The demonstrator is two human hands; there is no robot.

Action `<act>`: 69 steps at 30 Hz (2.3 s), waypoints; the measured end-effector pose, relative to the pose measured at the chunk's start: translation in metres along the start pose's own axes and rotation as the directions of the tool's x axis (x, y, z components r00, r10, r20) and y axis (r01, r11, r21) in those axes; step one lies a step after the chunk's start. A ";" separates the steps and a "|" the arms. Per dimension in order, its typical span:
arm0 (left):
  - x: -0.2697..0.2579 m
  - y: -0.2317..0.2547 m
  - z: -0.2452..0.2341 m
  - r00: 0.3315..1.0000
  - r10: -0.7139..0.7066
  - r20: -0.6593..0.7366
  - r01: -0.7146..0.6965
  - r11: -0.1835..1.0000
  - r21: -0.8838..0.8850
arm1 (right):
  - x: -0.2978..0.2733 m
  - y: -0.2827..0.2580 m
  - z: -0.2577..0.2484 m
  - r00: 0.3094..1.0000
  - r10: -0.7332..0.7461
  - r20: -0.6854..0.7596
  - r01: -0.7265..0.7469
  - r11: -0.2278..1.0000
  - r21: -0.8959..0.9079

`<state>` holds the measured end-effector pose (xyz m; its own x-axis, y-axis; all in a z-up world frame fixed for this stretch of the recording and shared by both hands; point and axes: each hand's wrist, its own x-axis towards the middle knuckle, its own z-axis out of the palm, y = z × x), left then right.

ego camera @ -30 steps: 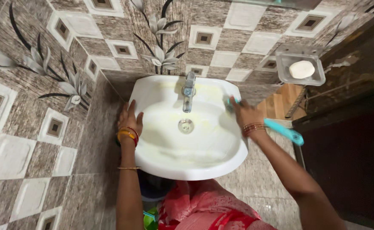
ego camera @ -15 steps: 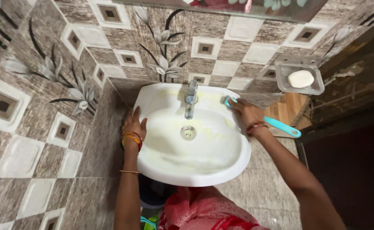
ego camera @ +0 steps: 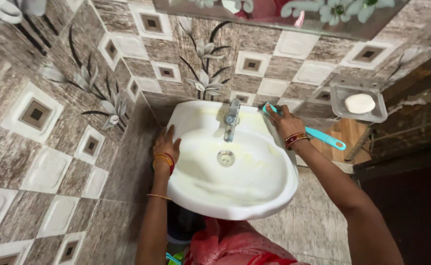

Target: The person scrubs a white bathroom sink using a blue scrubbing brush. They repeatedly scrub the basin, the faucet, and the drain area, occasionally rinsing the brush under running water.

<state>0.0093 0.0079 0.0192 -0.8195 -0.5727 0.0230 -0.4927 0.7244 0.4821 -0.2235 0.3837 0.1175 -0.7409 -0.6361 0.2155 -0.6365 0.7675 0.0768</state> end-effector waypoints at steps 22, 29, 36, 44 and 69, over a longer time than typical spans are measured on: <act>0.006 -0.009 0.006 0.997 -0.025 0.067 0.020 0.997 0.074 | 0.061 -0.054 0.056 0.962 -0.234 -0.138 0.224 0.971 -0.088; 0.002 -0.014 0.012 1.000 0.025 -0.018 -0.025 0.999 0.022 | 0.002 -0.006 -0.008 0.983 -0.061 0.172 0.075 0.994 -0.078; 0.001 -0.010 -0.001 0.999 0.040 -0.010 -0.039 0.999 0.019 | 0.047 -0.054 0.054 0.954 -0.213 -0.212 0.210 0.977 -0.038; -0.003 0.008 -0.017 0.999 -0.012 0.043 0.011 1.000 0.007 | -0.017 -0.002 -0.022 0.977 0.007 0.214 0.002 0.999 -0.044; 0.001 -0.012 0.004 0.993 0.103 -0.049 -0.104 0.995 -0.015 | 0.022 -0.046 -0.018 0.951 -0.123 0.285 0.107 0.992 0.072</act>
<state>0.0132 -0.0001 0.0097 -0.8503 -0.5134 0.1156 -0.4009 0.7742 0.4898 -0.2065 0.3361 0.1362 -0.6870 -0.7220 -0.0817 -0.7258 0.6873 0.0293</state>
